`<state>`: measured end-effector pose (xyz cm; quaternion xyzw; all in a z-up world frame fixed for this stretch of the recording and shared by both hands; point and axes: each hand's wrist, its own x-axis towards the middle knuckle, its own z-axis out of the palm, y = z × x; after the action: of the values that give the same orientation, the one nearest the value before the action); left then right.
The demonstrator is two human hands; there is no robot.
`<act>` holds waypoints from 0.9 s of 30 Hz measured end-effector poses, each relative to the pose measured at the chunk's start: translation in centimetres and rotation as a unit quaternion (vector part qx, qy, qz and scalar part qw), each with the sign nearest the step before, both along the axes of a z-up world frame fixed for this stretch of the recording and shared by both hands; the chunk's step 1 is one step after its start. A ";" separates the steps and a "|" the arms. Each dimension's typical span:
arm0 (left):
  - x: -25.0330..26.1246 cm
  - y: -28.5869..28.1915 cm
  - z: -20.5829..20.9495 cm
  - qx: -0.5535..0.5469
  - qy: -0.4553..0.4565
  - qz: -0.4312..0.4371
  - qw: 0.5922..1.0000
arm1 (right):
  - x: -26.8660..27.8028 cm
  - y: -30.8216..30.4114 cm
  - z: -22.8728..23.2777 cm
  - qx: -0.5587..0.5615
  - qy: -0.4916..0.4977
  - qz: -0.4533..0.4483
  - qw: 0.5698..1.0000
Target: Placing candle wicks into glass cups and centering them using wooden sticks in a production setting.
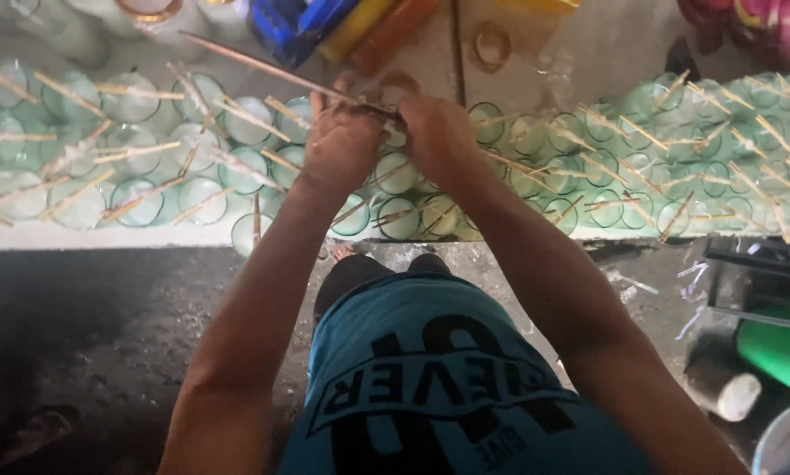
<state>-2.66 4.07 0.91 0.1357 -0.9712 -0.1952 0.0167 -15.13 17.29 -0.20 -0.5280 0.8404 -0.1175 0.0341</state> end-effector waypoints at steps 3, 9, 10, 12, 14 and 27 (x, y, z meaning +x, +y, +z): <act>0.2 0.0 -0.4 0.015 -0.028 -0.007 0.999 | 0.0 0.5 3.2 -0.009 -0.026 0.008 1.000; 1.3 0.3 -0.2 -0.032 0.054 -0.013 0.998 | -4.8 7.6 10.7 -0.176 0.107 0.099 0.973; 1.4 0.3 0.1 -0.025 0.063 -0.026 0.997 | -5.8 9.3 12.2 -0.157 0.164 0.091 0.970; 1.3 0.5 -0.1 -0.048 0.091 -0.028 0.994 | -6.4 12.8 13.4 -0.132 0.104 0.050 0.985; 1.1 0.4 0.0 -0.075 0.122 -0.031 0.989 | -6.8 15.9 13.6 -0.108 0.047 0.009 0.993; 1.0 0.3 0.1 -0.139 0.099 -0.064 0.983 | -5.6 32.3 8.0 -0.111 -0.083 -0.267 0.954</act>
<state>-1.68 4.42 1.03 0.0496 -0.9891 -0.0717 0.1186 -20.77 49.60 7.84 -0.2736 0.9264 -0.2583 0.0126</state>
